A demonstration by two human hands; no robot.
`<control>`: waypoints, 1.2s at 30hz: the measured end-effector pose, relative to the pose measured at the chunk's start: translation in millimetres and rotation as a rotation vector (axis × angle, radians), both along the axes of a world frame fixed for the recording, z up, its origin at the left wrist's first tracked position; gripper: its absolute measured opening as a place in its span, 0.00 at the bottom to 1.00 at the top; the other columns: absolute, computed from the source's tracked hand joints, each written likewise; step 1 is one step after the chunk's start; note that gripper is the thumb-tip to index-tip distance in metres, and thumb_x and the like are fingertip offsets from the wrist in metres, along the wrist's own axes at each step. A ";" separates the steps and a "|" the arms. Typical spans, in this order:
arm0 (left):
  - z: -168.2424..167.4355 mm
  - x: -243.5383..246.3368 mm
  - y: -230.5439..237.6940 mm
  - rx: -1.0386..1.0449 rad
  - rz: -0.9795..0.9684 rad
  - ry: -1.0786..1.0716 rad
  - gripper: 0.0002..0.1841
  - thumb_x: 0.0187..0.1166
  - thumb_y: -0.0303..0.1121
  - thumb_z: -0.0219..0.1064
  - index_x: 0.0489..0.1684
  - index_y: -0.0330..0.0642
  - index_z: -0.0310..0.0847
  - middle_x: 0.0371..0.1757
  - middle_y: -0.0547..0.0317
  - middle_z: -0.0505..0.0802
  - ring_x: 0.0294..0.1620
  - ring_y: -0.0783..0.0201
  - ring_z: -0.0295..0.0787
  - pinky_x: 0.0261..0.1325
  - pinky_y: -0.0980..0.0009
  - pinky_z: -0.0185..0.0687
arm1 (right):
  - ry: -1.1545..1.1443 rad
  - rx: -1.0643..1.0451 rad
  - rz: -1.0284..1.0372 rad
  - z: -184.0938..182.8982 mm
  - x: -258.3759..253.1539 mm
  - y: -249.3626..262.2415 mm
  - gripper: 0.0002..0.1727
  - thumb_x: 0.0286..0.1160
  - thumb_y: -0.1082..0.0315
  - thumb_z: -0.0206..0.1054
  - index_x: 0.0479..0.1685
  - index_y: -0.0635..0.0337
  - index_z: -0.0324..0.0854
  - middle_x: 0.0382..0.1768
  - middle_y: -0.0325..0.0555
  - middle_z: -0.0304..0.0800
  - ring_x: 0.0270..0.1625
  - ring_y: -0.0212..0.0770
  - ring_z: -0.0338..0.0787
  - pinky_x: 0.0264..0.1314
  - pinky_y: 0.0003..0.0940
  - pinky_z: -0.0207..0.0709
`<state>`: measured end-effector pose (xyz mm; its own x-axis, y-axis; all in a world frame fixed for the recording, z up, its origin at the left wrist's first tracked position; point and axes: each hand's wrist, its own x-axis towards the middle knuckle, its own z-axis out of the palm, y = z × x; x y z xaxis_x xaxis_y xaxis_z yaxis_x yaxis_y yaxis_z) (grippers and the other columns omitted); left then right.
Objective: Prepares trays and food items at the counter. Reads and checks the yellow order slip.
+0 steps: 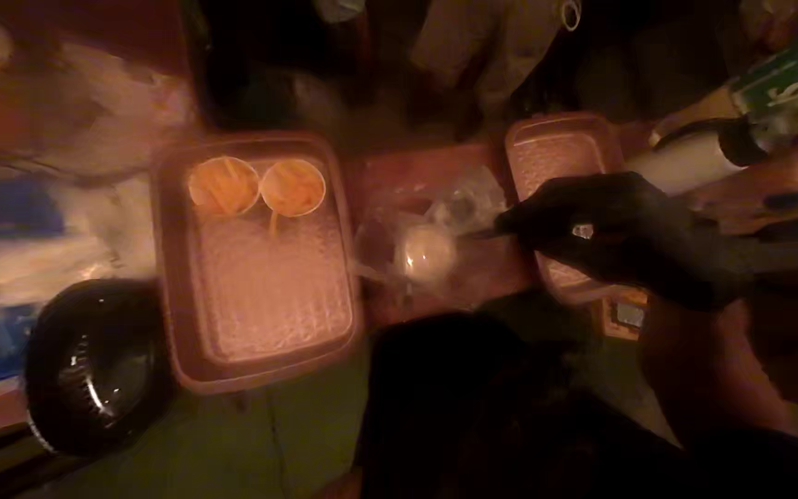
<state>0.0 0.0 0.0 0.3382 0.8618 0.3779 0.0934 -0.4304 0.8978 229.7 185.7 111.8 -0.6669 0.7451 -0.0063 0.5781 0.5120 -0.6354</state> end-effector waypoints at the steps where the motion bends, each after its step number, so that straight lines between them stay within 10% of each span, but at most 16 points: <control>1: 18.6 14.1 18.9 0.039 0.061 0.122 0.31 0.83 0.57 0.61 0.78 0.48 0.80 0.76 0.53 0.85 0.78 0.64 0.79 0.79 0.67 0.75 | 0.013 0.002 0.010 1.1 0.5 1.5 0.13 0.81 0.58 0.67 0.58 0.45 0.90 0.48 0.26 0.92 0.44 0.19 0.90 0.46 0.19 0.88; 3: 59.3 25.2 55.5 0.001 0.113 0.413 0.34 0.83 0.56 0.61 0.83 0.43 0.73 0.82 0.49 0.80 0.84 0.56 0.74 0.85 0.57 0.68 | 0.035 0.031 0.009 6.8 2.9 3.2 0.14 0.80 0.58 0.67 0.58 0.48 0.90 0.49 0.28 0.92 0.44 0.19 0.89 0.47 0.19 0.87; 7: 16.8 57.5 87.4 -0.015 0.484 0.818 0.49 0.72 0.65 0.67 0.88 0.37 0.63 0.74 0.39 0.85 0.71 0.43 0.84 0.70 0.47 0.78 | 0.081 0.088 -0.024 13.1 14.8 8.9 0.14 0.81 0.62 0.66 0.59 0.54 0.90 0.51 0.34 0.93 0.47 0.20 0.91 0.51 0.18 0.88; 12: -0.7 90.1 98.0 0.026 0.492 0.914 0.13 0.72 0.36 0.71 0.52 0.55 0.95 0.36 0.58 0.95 0.38 0.54 0.91 0.46 0.52 0.81 | -0.076 0.109 0.022 -0.5 26.3 9.9 0.14 0.81 0.54 0.65 0.57 0.43 0.90 0.46 0.29 0.93 0.40 0.22 0.88 0.43 0.25 0.85; 19: -6.3 91.9 83.0 -0.013 0.527 0.787 0.16 0.75 0.46 0.68 0.59 0.62 0.93 0.55 0.58 0.92 0.60 0.52 0.85 0.60 0.52 0.77 | -0.053 0.104 0.084 -6.3 40.1 12.4 0.14 0.82 0.54 0.65 0.57 0.43 0.90 0.47 0.28 0.92 0.42 0.22 0.89 0.44 0.25 0.85; 23: 2.4 100.0 98.0 -0.189 0.498 0.923 0.43 0.73 0.59 0.71 0.88 0.48 0.66 0.74 0.44 0.85 0.65 0.46 0.87 0.62 0.45 0.77 | -0.061 0.140 0.092 -4.2 37.0 14.4 0.15 0.83 0.54 0.61 0.58 0.44 0.90 0.45 0.31 0.92 0.40 0.24 0.88 0.41 0.27 0.84; 27: -12.5 106.2 100.4 0.028 0.605 0.933 0.14 0.69 0.31 0.72 0.51 0.52 0.95 0.39 0.57 0.96 0.39 0.54 0.92 0.49 0.50 0.79 | -0.129 0.170 0.122 -2.7 34.2 17.6 0.15 0.82 0.53 0.62 0.57 0.44 0.90 0.45 0.31 0.91 0.40 0.28 0.89 0.40 0.33 0.84; 36: -11.2 85.6 88.8 0.122 0.570 0.783 0.11 0.72 0.34 0.68 0.45 0.56 0.96 0.45 0.62 0.98 0.40 0.59 0.91 0.50 0.55 0.77 | -0.038 0.028 0.170 -3.4 36.4 19.3 0.13 0.81 0.54 0.65 0.54 0.43 0.90 0.44 0.27 0.92 0.41 0.21 0.88 0.43 0.24 0.85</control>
